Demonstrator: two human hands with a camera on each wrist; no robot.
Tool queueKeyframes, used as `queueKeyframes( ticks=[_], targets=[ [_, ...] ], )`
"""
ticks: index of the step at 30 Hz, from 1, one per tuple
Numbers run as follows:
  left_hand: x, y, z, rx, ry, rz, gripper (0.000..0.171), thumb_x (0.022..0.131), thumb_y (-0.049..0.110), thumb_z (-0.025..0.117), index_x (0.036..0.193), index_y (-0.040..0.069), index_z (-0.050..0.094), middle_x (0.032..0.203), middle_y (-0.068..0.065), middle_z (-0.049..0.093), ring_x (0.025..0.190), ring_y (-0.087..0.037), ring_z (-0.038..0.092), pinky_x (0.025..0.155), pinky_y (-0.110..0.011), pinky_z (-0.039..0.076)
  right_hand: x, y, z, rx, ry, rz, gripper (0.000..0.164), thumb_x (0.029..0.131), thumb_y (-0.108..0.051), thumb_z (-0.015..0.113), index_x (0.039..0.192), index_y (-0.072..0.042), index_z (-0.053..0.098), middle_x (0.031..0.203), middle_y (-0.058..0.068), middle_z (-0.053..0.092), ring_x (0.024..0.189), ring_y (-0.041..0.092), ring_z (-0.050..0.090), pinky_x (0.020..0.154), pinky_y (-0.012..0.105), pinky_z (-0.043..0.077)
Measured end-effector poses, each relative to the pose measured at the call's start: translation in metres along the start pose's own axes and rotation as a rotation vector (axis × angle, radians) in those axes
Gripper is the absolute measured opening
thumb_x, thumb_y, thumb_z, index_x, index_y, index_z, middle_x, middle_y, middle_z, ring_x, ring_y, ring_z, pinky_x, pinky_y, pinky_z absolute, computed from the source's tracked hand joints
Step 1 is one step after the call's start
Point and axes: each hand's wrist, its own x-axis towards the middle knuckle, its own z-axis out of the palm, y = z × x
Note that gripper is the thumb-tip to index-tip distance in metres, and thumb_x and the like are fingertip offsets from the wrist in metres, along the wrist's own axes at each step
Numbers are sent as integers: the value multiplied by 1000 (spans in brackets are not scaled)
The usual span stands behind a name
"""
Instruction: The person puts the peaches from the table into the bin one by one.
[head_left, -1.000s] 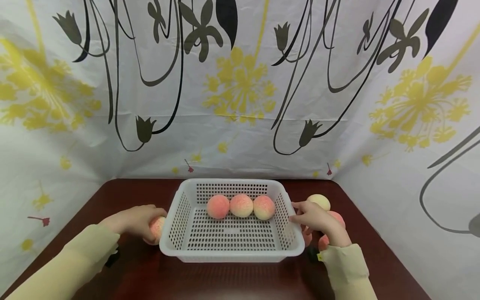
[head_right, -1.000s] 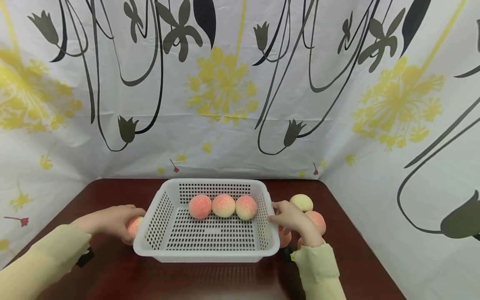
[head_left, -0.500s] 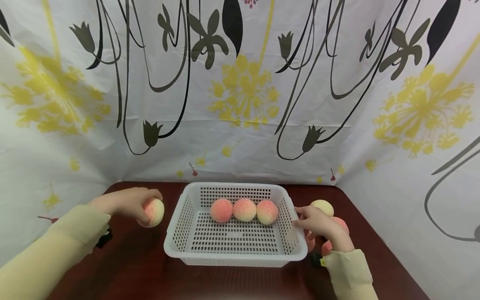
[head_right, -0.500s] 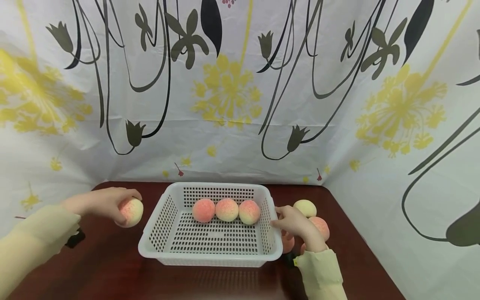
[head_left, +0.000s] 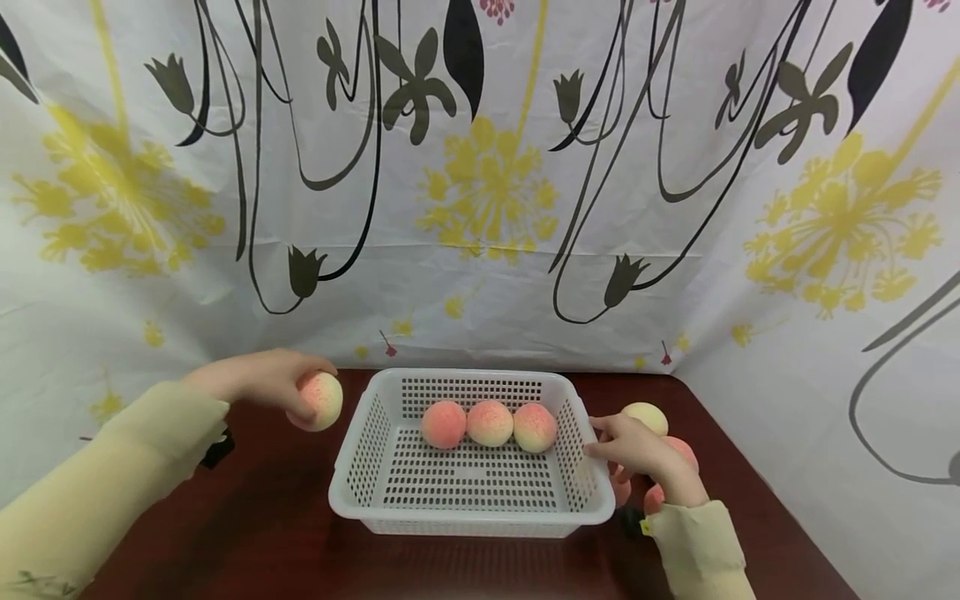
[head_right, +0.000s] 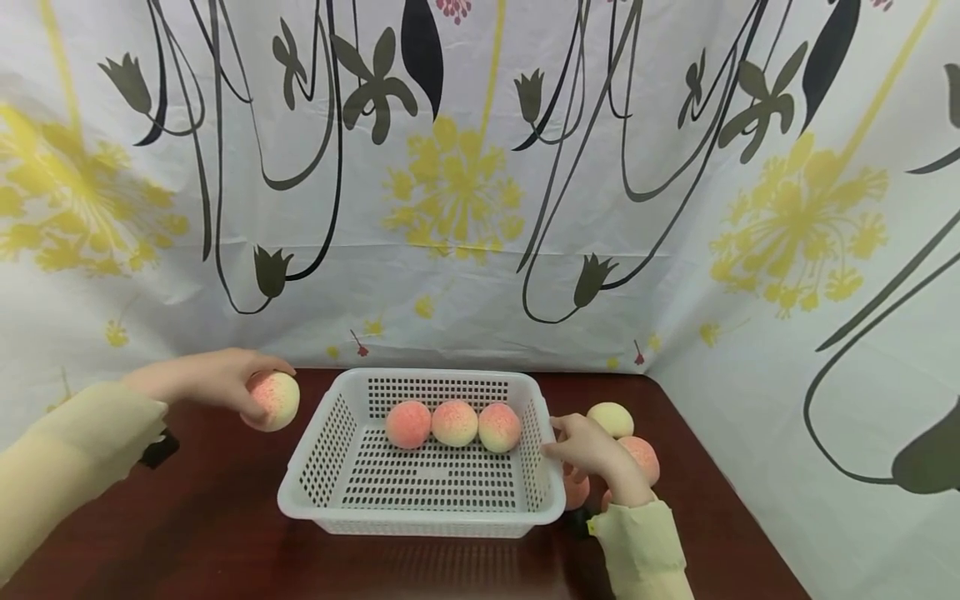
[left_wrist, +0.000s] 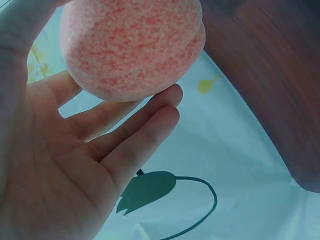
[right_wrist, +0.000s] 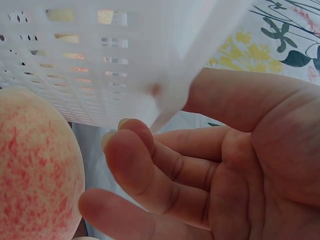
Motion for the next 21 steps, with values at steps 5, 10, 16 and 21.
queueKeyframes(
  ticks=[5, 10, 16, 21],
  targets=[
    [4, 7, -5, 3, -9, -4, 56, 64, 21, 76, 117, 12, 62, 89, 4, 59, 77, -15, 52, 67, -33, 44, 1, -1, -1, 5, 3, 15, 55, 88, -14, 68, 136, 5, 51, 76, 7, 58, 63, 21, 59, 51, 36, 53],
    [12, 16, -5, 3, -3, 24, 50, 64, 20, 74, 112, 14, 63, 86, 5, 59, 75, -14, 52, 67, -33, 44, -1, -1, -2, 2, 2, 11, 55, 88, -15, 68, 136, 5, 51, 77, 8, 58, 63, 22, 59, 51, 36, 53],
    [22, 32, -2, -8, -5, 29, 49, 65, 19, 75, 112, 16, 63, 85, 5, 59, 74, -14, 53, 67, -33, 44, -4, -2, 0, 18, 0, 16, 55, 88, -14, 68, 136, 6, 50, 76, 7, 57, 63, 23, 60, 51, 37, 53],
    [32, 45, 1, -3, -7, 21, 56, 64, 22, 76, 118, 13, 61, 89, 4, 59, 76, -15, 52, 69, -33, 44, -4, -3, 1, 16, 8, 21, 53, 88, -13, 68, 135, 5, 52, 75, 7, 58, 61, 22, 59, 50, 37, 53]
  ],
)
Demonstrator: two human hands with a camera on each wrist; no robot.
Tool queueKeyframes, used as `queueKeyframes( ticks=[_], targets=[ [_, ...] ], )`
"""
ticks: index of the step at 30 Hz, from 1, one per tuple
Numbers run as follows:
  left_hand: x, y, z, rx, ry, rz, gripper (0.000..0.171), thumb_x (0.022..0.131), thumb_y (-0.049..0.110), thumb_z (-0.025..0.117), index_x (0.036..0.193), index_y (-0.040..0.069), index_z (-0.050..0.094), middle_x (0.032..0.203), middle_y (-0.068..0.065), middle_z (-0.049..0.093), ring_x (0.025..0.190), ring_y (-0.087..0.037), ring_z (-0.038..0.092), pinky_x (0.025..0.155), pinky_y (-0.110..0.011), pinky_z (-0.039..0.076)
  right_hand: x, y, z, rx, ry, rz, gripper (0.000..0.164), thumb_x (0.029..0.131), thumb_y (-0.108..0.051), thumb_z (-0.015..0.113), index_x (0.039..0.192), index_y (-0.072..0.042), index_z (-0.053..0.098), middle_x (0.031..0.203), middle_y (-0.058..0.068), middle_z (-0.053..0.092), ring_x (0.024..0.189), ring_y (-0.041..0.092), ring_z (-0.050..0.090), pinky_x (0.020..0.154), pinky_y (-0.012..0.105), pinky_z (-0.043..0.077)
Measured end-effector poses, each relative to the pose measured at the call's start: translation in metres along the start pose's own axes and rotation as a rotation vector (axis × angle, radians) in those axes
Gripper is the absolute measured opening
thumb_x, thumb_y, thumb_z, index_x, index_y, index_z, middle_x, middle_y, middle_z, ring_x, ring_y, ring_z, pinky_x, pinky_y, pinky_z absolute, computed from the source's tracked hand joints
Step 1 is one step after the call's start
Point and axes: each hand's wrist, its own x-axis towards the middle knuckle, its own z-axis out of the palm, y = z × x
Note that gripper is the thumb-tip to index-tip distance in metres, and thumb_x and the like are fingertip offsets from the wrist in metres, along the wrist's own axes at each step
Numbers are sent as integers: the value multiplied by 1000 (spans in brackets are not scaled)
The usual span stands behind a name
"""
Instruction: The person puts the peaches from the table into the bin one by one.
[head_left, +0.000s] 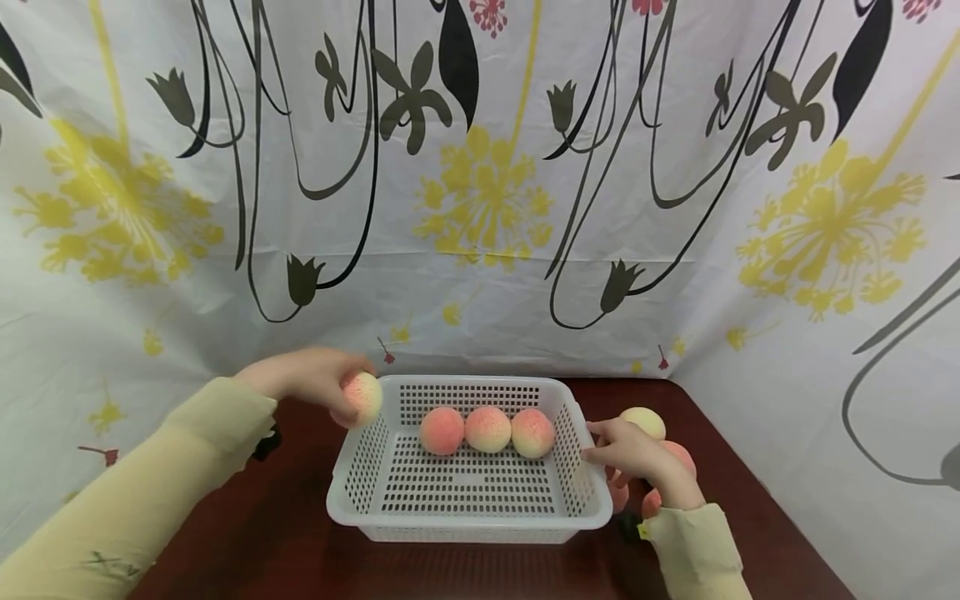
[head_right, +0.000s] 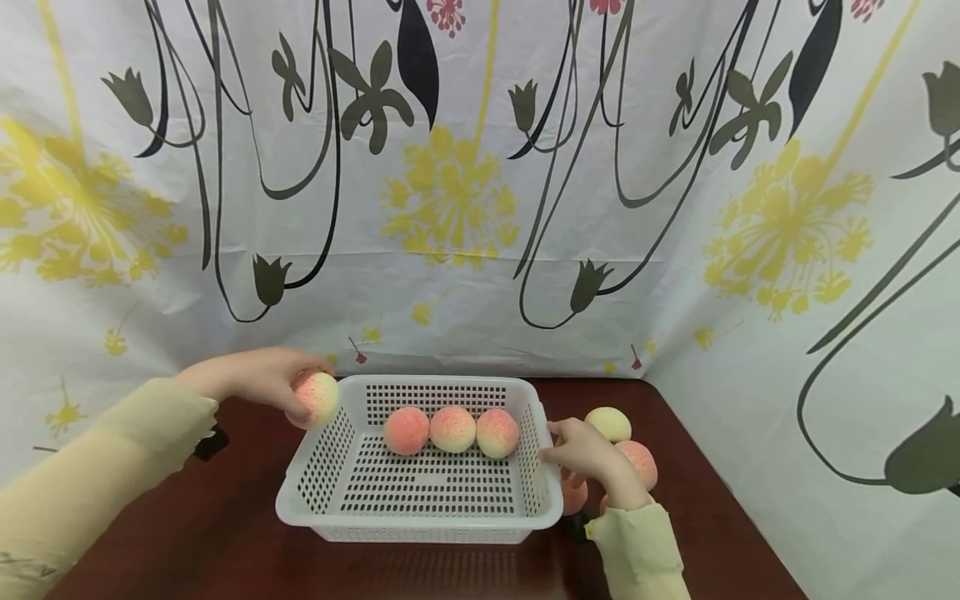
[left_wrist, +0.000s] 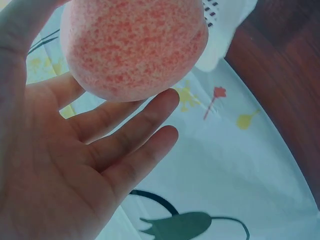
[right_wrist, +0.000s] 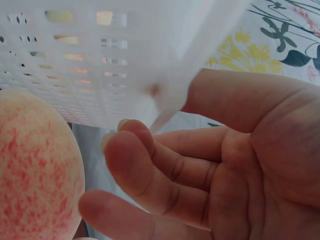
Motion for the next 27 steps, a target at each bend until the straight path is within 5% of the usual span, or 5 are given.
queueKeyframes(
  ticks=[7, 20, 27],
  targets=[
    [22, 3, 16, -4, -37, 47, 51, 62, 21, 76, 111, 14, 63, 88, 3, 58, 75, -15, 52, 67, -33, 45, 0, 2, 0, 11, 3, -1, 55, 87, -13, 68, 136, 5, 51, 74, 7, 58, 60, 21, 59, 50, 37, 53],
    [51, 13, 44, 5, -111, -33, 59, 64, 24, 79, 119, 13, 59, 93, 2, 58, 78, -17, 52, 66, -36, 46, -1, 2, -1, 3, -11, -40, 54, 88, -13, 67, 135, 7, 51, 72, 6, 59, 59, 22, 61, 50, 37, 54],
    [62, 20, 64, 91, -153, -106, 56, 66, 28, 82, 116, 17, 61, 95, 4, 58, 80, -18, 52, 68, -38, 44, 2, 4, -2, -4, -8, -48, 51, 88, -13, 67, 134, 5, 53, 72, 5, 60, 59, 23, 61, 49, 37, 53]
  ],
)
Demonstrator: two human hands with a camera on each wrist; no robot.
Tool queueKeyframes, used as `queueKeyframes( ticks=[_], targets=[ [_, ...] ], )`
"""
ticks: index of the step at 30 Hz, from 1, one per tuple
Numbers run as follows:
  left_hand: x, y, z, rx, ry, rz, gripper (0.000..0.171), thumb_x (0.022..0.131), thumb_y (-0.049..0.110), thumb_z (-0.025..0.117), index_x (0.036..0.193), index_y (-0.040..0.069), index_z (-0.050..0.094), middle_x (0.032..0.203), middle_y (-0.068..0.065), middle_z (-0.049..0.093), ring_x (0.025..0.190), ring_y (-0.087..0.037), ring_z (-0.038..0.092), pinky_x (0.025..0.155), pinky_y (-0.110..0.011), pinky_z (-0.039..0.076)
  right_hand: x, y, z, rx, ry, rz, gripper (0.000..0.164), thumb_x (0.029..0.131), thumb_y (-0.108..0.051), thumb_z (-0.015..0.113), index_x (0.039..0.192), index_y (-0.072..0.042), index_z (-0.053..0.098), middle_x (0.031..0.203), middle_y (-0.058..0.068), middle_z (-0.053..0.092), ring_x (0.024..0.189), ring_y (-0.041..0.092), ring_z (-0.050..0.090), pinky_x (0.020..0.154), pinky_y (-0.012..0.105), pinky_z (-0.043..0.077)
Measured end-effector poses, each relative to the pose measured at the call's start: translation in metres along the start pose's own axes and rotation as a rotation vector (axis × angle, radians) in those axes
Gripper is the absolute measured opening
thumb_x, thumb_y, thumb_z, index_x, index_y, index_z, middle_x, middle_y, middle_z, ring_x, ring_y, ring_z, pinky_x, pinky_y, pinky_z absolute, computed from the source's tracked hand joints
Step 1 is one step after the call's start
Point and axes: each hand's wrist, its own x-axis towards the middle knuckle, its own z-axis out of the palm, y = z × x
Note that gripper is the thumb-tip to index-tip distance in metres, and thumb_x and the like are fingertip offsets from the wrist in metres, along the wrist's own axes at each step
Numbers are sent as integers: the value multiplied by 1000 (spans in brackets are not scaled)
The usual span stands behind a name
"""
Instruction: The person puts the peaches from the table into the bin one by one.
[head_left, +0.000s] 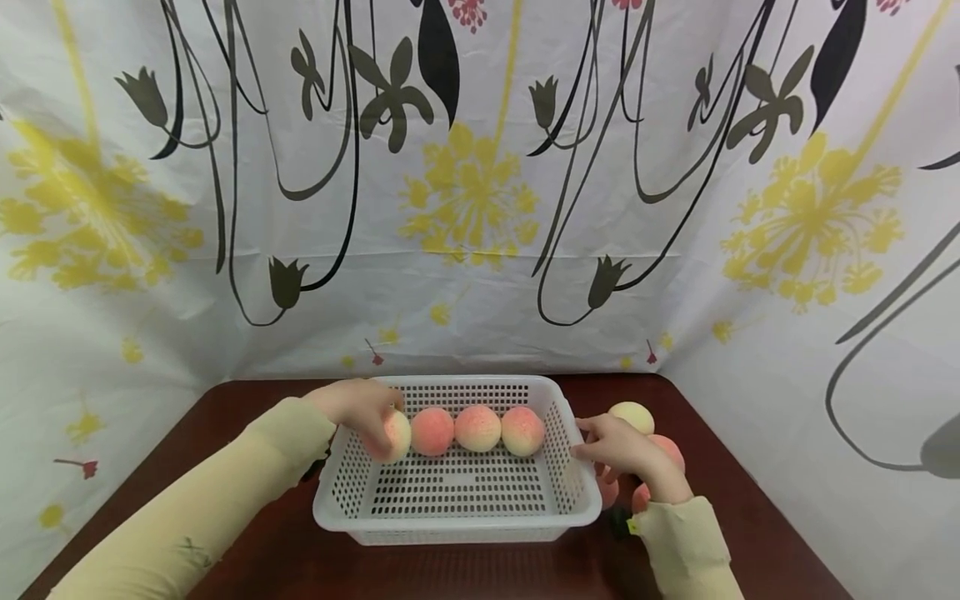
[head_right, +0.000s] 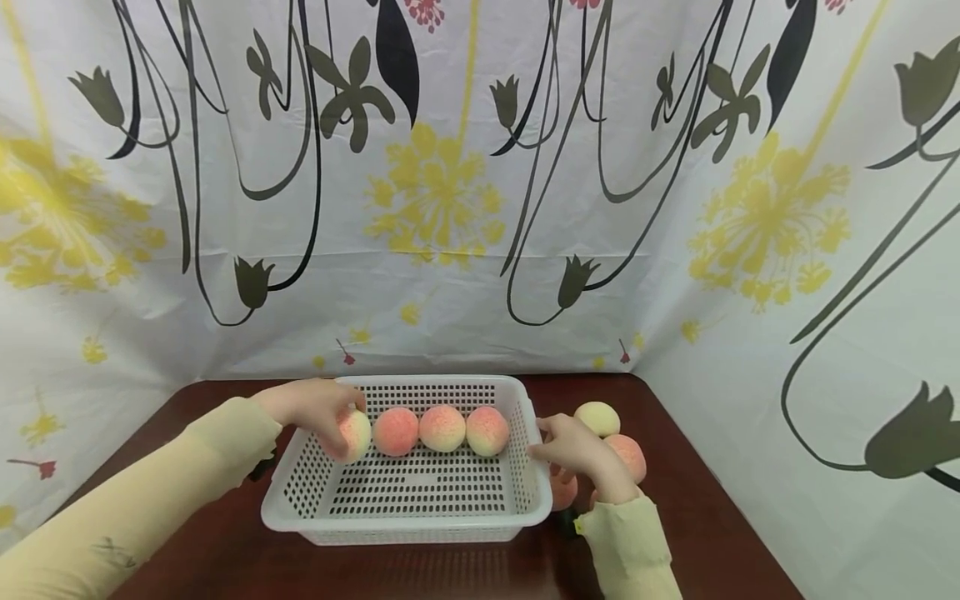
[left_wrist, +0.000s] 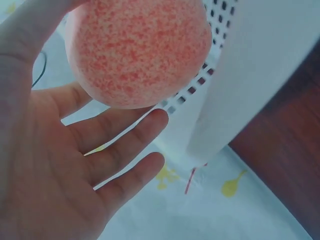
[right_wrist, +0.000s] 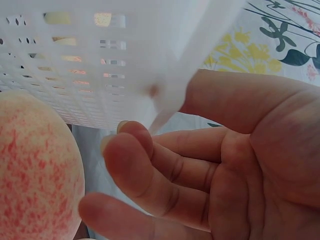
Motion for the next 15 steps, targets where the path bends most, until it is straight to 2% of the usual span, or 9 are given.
queueKeyframes(
  ticks=[7, 15],
  targets=[
    [6, 4, 12, 140, -19, -21, 38, 65, 28, 82, 92, 21, 57, 77, 2, 55, 68, -15, 44, 61, -34, 38, 1, -1, 1, 5, -9, 5, 51, 89, -12, 66, 134, 5, 53, 72, 5, 60, 58, 22, 61, 49, 37, 53],
    [9, 7, 14, 159, -12, -34, 39, 66, 28, 84, 93, 21, 57, 79, 2, 55, 71, -17, 48, 65, -36, 41, 1, -2, 1, -1, 18, 35, 54, 88, -12, 67, 137, 6, 50, 70, 6, 58, 56, 21, 60, 49, 36, 53]
  ],
)
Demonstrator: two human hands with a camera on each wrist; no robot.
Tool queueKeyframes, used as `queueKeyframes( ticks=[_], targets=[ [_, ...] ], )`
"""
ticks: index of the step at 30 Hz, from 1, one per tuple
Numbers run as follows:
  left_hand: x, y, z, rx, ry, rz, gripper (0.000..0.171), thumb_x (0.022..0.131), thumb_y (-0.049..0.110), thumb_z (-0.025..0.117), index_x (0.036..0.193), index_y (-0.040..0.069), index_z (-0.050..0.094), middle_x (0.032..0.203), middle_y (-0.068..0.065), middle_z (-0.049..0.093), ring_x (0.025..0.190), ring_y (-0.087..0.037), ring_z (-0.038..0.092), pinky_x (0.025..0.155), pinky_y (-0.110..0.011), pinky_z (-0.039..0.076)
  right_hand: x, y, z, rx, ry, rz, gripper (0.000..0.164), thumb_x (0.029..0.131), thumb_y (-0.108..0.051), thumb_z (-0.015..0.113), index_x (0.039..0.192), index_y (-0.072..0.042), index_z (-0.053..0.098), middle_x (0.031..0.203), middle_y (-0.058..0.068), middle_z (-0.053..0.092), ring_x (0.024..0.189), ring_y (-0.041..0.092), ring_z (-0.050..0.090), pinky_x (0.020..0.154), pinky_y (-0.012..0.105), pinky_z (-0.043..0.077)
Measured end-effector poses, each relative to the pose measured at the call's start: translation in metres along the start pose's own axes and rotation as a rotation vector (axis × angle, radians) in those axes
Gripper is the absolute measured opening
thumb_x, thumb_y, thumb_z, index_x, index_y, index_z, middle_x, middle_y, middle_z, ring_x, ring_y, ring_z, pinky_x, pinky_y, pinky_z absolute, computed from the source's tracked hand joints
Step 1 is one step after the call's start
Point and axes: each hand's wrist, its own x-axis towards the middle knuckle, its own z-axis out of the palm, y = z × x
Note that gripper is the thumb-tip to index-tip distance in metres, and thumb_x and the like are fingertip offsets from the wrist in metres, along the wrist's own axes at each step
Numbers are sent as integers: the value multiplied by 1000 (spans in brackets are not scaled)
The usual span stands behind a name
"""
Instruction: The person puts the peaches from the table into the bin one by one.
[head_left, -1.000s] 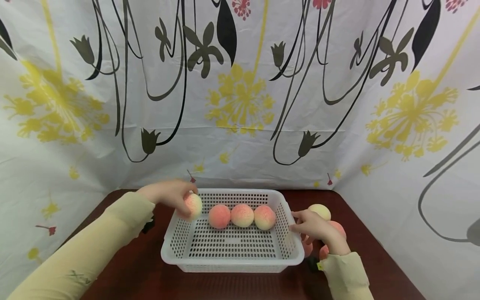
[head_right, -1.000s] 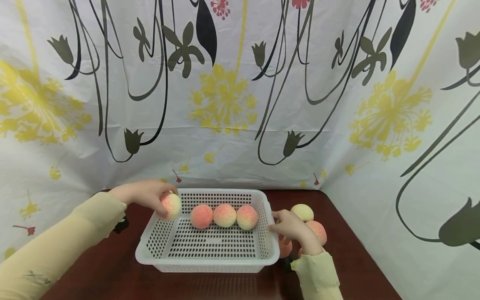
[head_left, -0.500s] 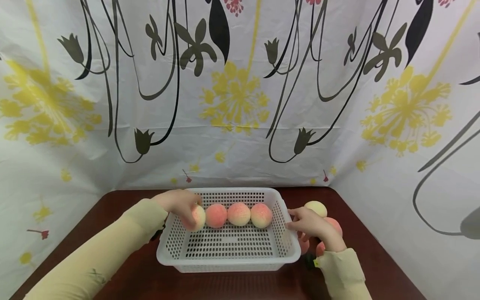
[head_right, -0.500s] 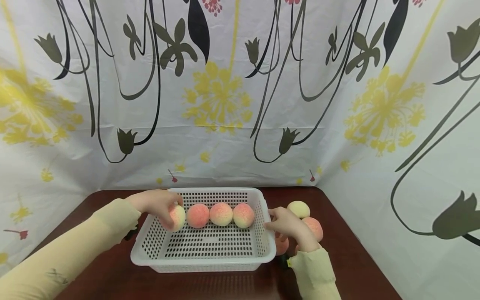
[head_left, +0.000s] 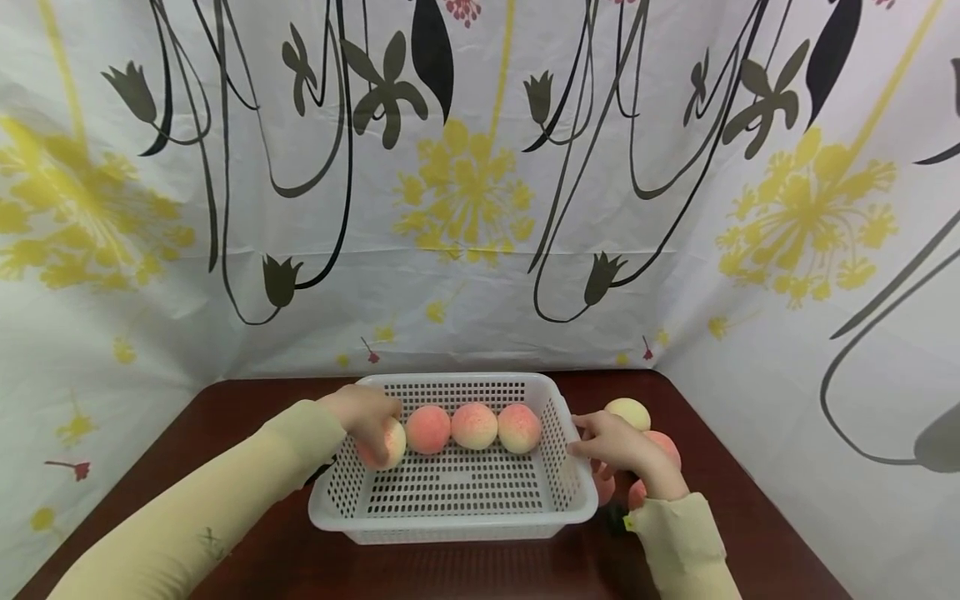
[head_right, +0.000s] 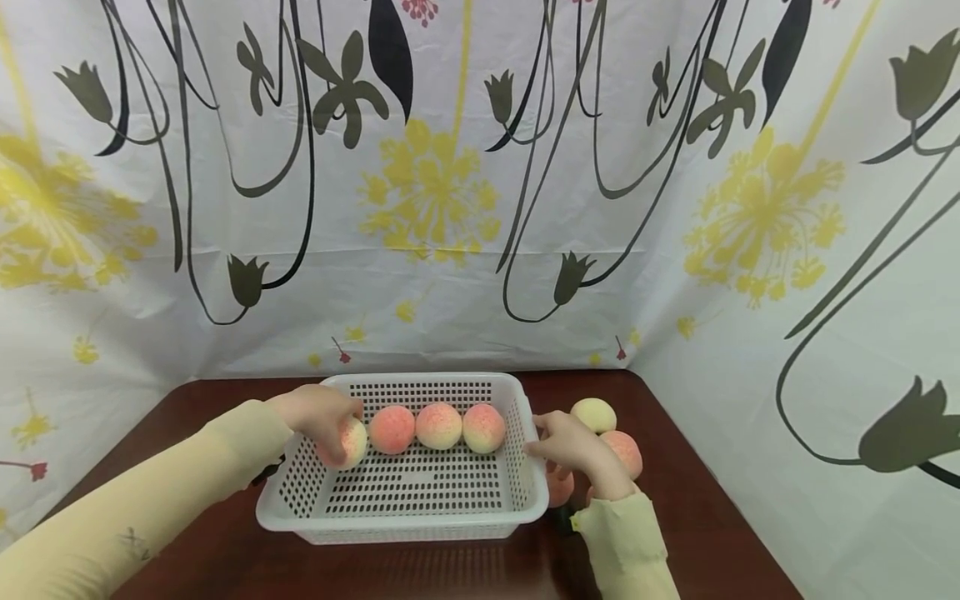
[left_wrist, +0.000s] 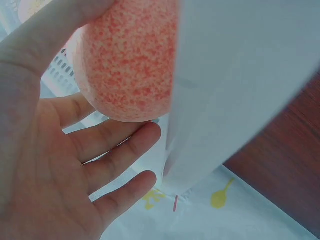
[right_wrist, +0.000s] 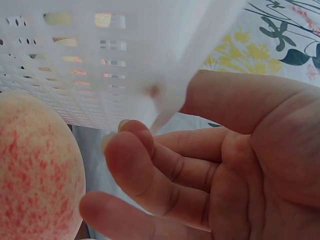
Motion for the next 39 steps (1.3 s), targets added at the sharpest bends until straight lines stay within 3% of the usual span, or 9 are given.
queueKeyframes(
  ticks=[12, 17, 23, 29, 34, 39],
  targets=[
    [16, 6, 8, 167, 16, -13, 36, 60, 27, 85, 83, 20, 58, 69, 4, 50, 65, -15, 41, 61, -33, 37, 1, -1, -1, 5, 3, 11, 53, 89, -12, 67, 136, 4, 51, 72, 6, 60, 59, 22, 61, 50, 37, 54],
    [17, 9, 9, 245, 13, -35, 46, 61, 31, 84, 101, 19, 65, 71, 5, 54, 67, -15, 44, 64, -33, 40, 2, -1, -2, -2, 0, 12, 51, 89, -12, 67, 136, 2, 53, 73, 6, 59, 59, 21, 61, 51, 36, 54],
    [15, 17, 13, 237, 34, -71, 38, 57, 28, 87, 83, 20, 59, 69, 5, 55, 67, -16, 47, 67, -32, 43, 2, 1, -1, 4, -3, 16, 52, 89, -12, 67, 137, 3, 51, 74, 6, 59, 60, 22, 61, 51, 37, 54],
    [14, 21, 15, 250, 34, -64, 43, 57, 35, 88, 90, 24, 63, 74, 6, 57, 77, -17, 51, 80, -35, 45, 1, 0, -1, 14, 6, 23, 54, 89, -12, 67, 137, 5, 50, 75, 7, 60, 60, 22, 62, 52, 37, 54],
    [8, 18, 17, 166, 42, -44, 41, 59, 34, 88, 90, 24, 64, 76, 5, 59, 77, -19, 52, 76, -38, 46, 0, -1, 0, 4, 8, 28, 55, 89, -12, 67, 137, 6, 49, 73, 7, 59, 58, 21, 61, 51, 36, 54],
    [2, 10, 14, 157, 41, -12, 54, 69, 39, 79, 117, 17, 67, 100, -1, 68, 93, -23, 61, 85, -48, 45, -1, 0, 0, 3, 5, 20, 54, 89, -13, 67, 136, 6, 50, 73, 7, 59, 58, 21, 61, 51, 36, 54]
  ],
)
